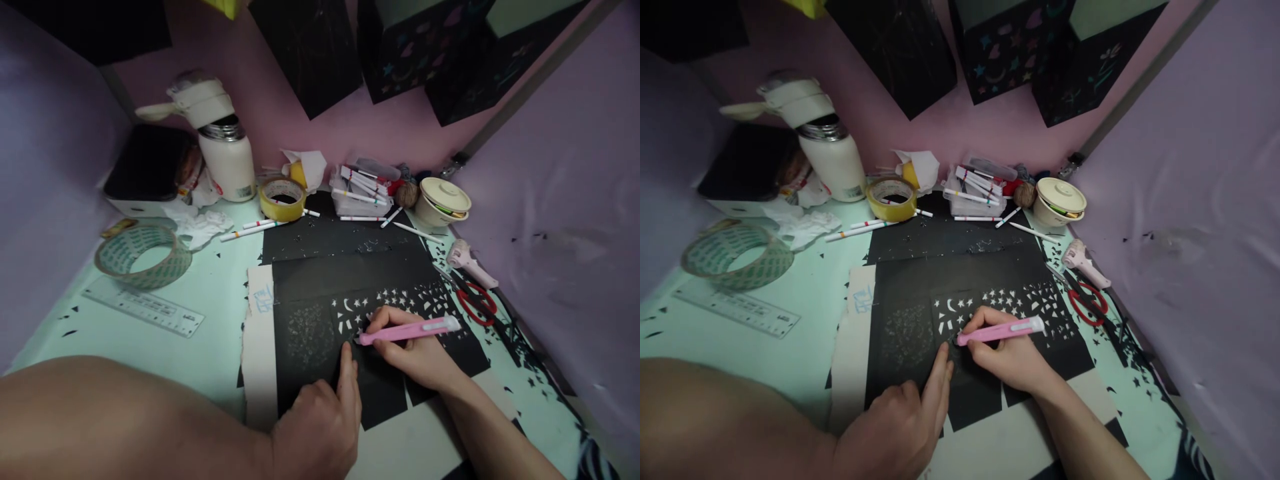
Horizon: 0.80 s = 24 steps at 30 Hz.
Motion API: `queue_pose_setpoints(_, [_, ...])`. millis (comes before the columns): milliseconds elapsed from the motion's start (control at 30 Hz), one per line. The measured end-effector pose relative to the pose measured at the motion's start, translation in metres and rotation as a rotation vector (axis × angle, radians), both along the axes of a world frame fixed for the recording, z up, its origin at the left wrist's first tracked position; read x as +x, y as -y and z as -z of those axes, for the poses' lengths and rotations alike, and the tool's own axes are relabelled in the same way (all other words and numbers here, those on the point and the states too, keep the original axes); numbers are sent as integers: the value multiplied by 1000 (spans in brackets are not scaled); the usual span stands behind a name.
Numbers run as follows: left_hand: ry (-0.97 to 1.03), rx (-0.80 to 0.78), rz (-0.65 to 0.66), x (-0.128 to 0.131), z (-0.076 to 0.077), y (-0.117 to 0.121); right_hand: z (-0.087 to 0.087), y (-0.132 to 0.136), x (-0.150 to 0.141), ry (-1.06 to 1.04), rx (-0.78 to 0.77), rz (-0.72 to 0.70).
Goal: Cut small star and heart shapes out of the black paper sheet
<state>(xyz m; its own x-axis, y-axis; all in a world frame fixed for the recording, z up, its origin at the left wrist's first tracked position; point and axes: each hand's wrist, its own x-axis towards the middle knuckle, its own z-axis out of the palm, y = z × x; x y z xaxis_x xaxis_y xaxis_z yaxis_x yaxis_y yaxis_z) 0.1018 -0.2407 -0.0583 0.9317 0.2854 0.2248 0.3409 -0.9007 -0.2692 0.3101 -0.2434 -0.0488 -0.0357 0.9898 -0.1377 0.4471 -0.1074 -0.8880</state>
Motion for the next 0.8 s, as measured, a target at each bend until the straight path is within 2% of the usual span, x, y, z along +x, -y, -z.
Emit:
queue_pose_setpoints(233, [-26,0,31,1,-1,0,3,0,-3,47,3,29])
queue_pose_setpoints(467, [16,-12,-4,0,0,1,0,-2,-6,58,2,27])
queue_pose_setpoints(700, [-172,20,50,1,-2,1,0,-2,-5,53,-18,20])
queue_pose_setpoints(800, [-170,24,57,1,-1,0,0,-2,-6,58,-15,24])
